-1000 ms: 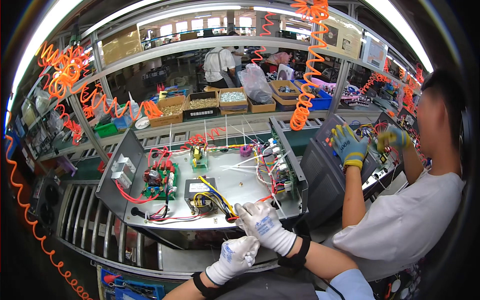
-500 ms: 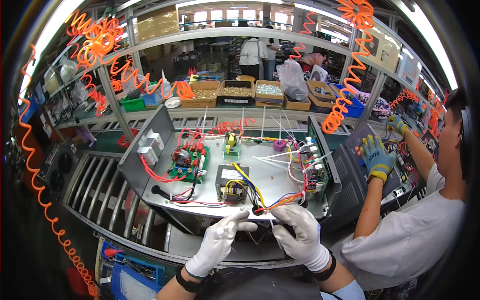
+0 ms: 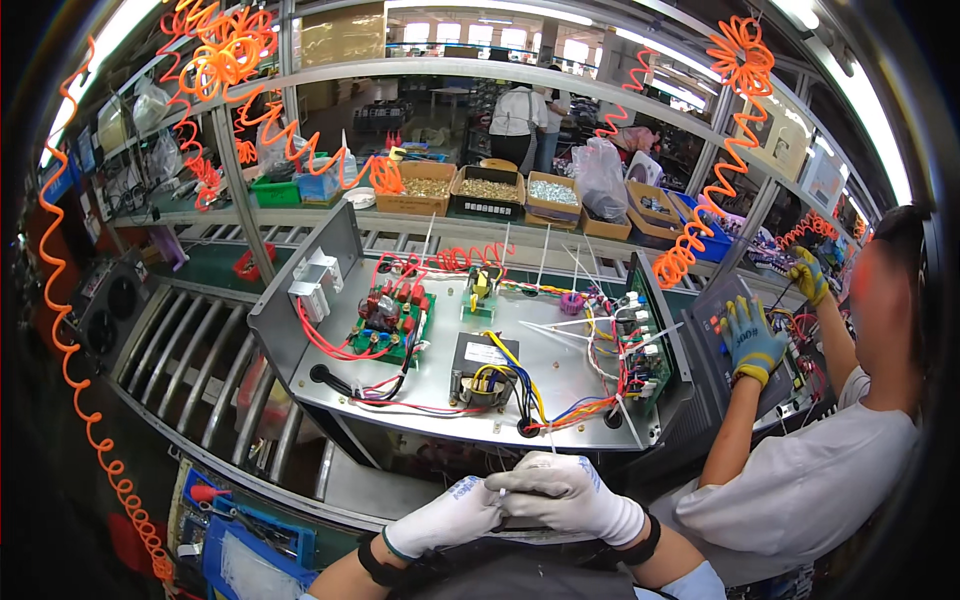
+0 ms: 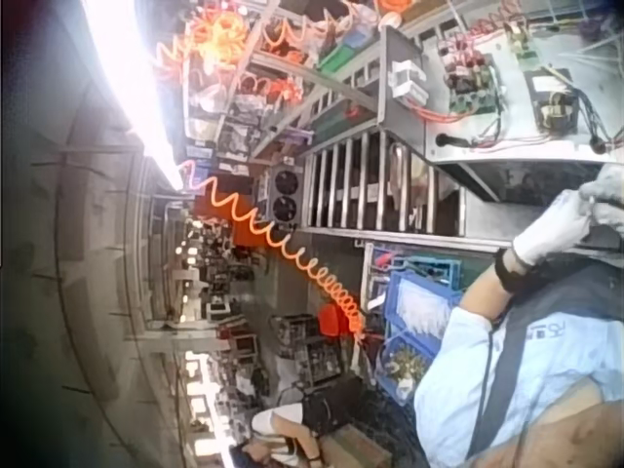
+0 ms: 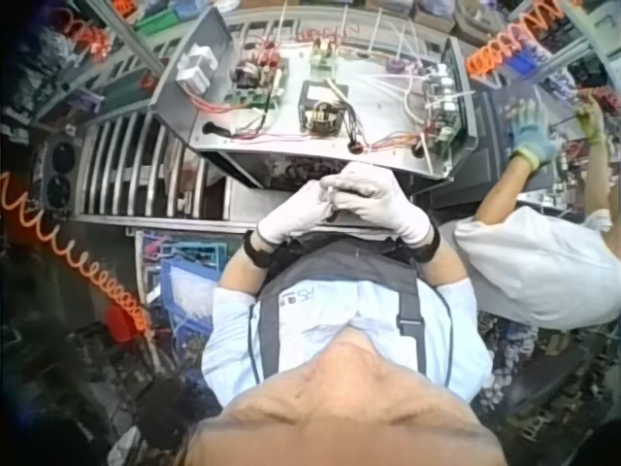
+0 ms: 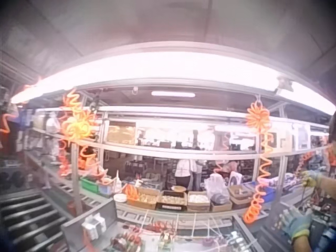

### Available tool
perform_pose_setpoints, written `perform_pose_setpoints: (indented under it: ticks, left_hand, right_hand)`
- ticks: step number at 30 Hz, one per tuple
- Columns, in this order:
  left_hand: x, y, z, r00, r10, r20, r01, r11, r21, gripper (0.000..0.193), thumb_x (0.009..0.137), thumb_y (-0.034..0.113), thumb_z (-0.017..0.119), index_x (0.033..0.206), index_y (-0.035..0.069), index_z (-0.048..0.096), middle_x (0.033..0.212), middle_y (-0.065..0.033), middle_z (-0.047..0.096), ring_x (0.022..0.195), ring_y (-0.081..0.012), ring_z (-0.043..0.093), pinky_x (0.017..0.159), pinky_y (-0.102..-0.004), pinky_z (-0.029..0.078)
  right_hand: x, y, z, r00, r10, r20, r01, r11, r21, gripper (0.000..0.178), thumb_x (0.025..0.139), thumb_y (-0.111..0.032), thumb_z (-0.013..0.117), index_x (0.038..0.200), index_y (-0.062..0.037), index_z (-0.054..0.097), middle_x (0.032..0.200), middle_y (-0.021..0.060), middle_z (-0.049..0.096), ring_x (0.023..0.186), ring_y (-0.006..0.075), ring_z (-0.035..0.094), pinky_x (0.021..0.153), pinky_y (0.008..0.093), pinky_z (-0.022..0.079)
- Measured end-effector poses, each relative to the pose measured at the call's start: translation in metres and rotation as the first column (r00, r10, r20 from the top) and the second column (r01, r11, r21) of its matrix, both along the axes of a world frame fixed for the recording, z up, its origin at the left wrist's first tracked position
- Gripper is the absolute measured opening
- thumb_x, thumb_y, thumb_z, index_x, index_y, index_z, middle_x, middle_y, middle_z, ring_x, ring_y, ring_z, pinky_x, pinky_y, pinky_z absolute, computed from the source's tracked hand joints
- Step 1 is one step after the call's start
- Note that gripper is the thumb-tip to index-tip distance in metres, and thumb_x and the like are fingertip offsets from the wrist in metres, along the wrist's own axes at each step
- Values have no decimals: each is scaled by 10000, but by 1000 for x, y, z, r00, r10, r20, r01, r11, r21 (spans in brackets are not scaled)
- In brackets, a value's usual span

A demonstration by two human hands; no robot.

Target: Assembling the internal components, wiring, and front panel of an industrial power inverter on an assembly line.

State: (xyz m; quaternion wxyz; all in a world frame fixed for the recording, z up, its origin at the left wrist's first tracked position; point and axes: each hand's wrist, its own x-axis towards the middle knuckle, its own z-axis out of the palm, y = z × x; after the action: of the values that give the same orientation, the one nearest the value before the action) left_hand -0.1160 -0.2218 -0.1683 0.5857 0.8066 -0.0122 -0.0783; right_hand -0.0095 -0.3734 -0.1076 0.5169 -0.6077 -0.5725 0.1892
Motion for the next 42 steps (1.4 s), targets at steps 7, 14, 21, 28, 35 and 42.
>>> perform_pose_setpoints:
  ticks: [7,14,21,28,35,42]
  left_hand:
    - [11,12,41,991,83,108,-98,984,146,251,882,25,485,1081,38,638,789,-122,640,709,-213,613,651,-319,485]
    - [61,42,94,618,-82,782,-552,663,505,419,797,63,623,1209,43,547,1092,-144,635,790,-279,662,634,-332,540]
    - [39,40,95,773,-503,387,-335,194,922,309,838,191,544,1126,78,561,852,-34,559,531,-167,597,452,-331,478]
    - [41,57,35,806,-335,488,-407,285,868,285,803,172,578,1074,88,596,821,-20,537,568,-159,603,464,-305,475]
    - [41,59,32,807,-285,518,-395,391,831,257,790,115,589,1045,78,587,840,-46,553,593,-196,611,502,-321,489]
    - [40,64,26,776,-286,561,-284,637,717,312,753,76,618,1064,95,589,919,-67,573,658,-244,627,536,-353,507]
  right_hand:
    - [6,-23,8,862,-226,-454,297,951,89,180,908,-115,622,1018,26,642,801,77,652,690,140,627,639,250,510]
    - [40,-38,10,643,-211,-736,526,820,225,270,1007,-227,456,997,23,558,710,84,616,565,115,580,491,234,479]
    - [70,-44,-3,519,-45,-854,490,834,254,244,991,-270,494,1008,-34,554,638,29,538,481,115,472,457,248,402]
    - [65,-38,5,686,-372,-626,481,877,6,187,989,-194,494,1053,-27,549,817,48,607,701,101,573,650,242,498]
    - [55,-38,36,935,-309,-173,291,949,-121,210,1000,-117,416,1070,30,549,862,49,595,771,93,568,711,230,479]
    - [59,-20,32,843,-393,-369,351,920,-176,226,1005,-130,399,1043,28,555,827,48,586,787,92,587,708,237,513]
